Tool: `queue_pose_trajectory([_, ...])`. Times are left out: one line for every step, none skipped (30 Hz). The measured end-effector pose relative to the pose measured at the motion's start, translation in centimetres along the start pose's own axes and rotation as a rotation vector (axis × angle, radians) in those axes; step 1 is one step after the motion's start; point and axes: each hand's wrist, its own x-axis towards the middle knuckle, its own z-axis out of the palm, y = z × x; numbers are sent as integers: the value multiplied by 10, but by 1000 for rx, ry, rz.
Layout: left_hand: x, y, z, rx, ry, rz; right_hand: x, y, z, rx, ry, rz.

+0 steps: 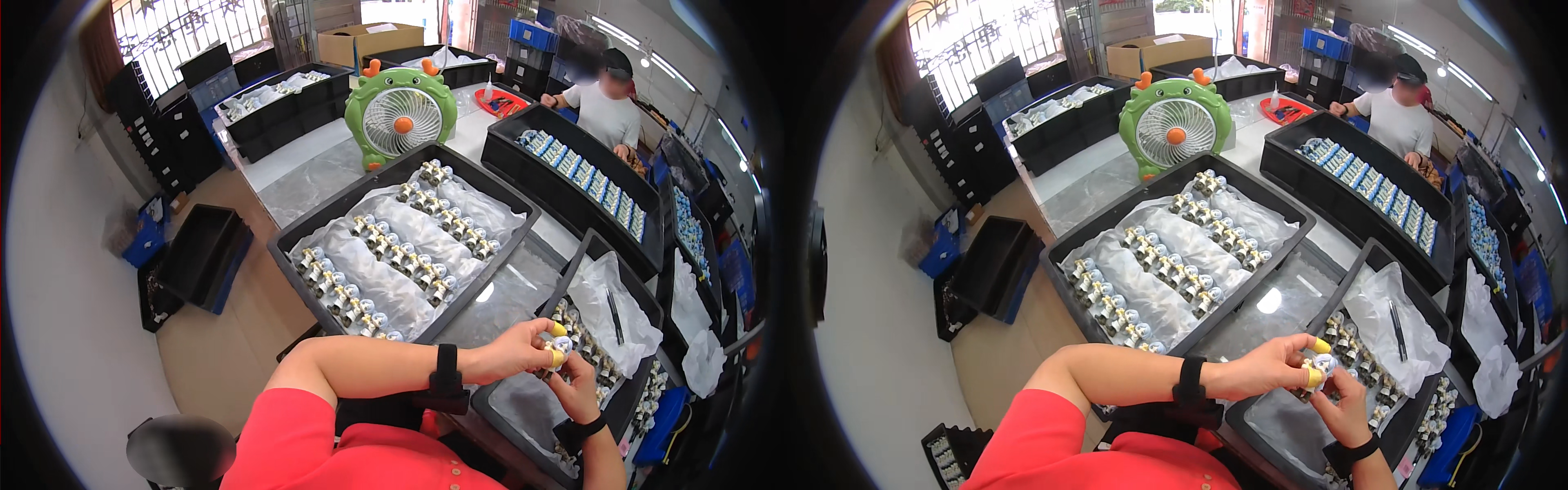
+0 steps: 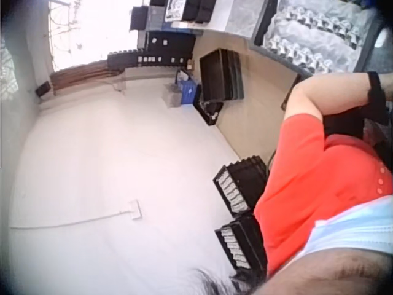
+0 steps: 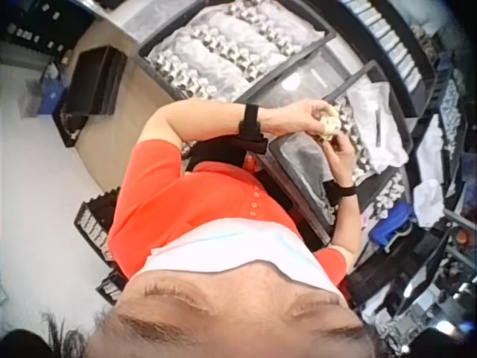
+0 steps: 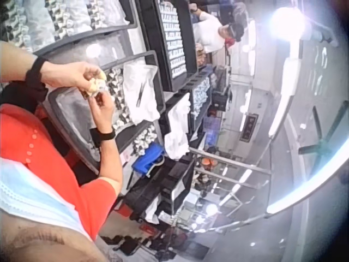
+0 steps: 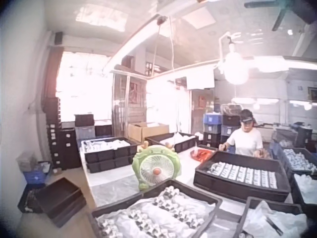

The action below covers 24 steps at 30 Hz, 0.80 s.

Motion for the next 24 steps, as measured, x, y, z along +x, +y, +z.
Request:
queue_pose_trajectory([0, 0, 0, -2, -2, 9, -1, 3, 1, -34, -3, -2])
queue_pose_trajectory([0, 0, 0, -3, 3, 13, -1, 5, 1, -68, -6, -4])
queue_pose_trajectory([0, 0, 0, -4, 7, 17, -2, 5, 2, -84, -12, -4])
queue_pose_trajectory([-1, 0, -1, -3, 10, 18, -2, 6, 2, -98, -16, -5])
queue_pose_trajectory([-1, -1, -1, 3, 14, 15, -2, 6, 3, -112, -19, -5])
queue_pose_trajectory([0, -1, 0, 9, 16, 12, -2, 4, 3, -117, -28, 4])
queue_pose_trajectory([0, -1, 0, 16, 18, 8, -2, 0, 2, -122, -35, 13])
queue_pose_trajectory([0, 0, 0, 26, 25, 7, -1, -4, 1, -127, -41, 22])
queue_pose_trajectory([-2, 2, 0, 35, 31, 5, -1, -11, 0, -126, -45, 26])
queue_pose_trajectory([-4, 4, 2, 43, 36, 2, -1, -18, 0, -126, -47, 31])
queue_pose_trajectory([-6, 7, 3, 38, 45, 0, 0, -22, -1, -126, -49, 36])
queue_pose_trajectory([-7, 12, 5, 32, 53, -3, 0, -23, -2, -129, -53, 37])
queue_pose_trajectory([-9, 15, 7, 26, 61, -5, 0, -23, -3, -132, -56, 37])
queue_pose_trajectory([-8, 14, 7, 24, 66, -1, -1, -24, -4, -135, -60, 38])
queue_pose_trajectory([-8, 13, 5, 22, 70, 3, -1, -25, -4, -119, -63, 35])
queue_pose_trajectory([-6, 13, 4, 21, 73, 10, -1, -26, -4, -104, -64, 30])
queue_pose_trajectory([-5, 13, 5, 11, 89, -4, -1, -27, -5, -90, -66, 24])
queue_pose_trajectory([-5, 13, 5, 13, 93, -8, -2, -27, -6, -84, -63, 23])
queue_pose_trajectory([-5, 12, 4, 17, 99, -12, -2, -26, -6, -76, -61, 20])
queue_pose_trajectory([-5, 12, 4, 20, 106, -17, -3, -26, -6, -67, -60, 17])
queue_pose_trajectory([-4, 13, 4, 22, 106, -17, -3, -26, -7, -67, -60, 14])
queue_pose_trajectory([-4, 13, 4, 25, 108, -21, -4, -26, -7, -64, -60, 12])
queue_pose_trajectory([-5, 13, 4, 28, 111, -25, -4, -26, -7, -60, -60, 10])
queue_pose_trajectory([-5, 13, 5, 29, 112, -23, -4, -27, -8, -55, -58, 10])
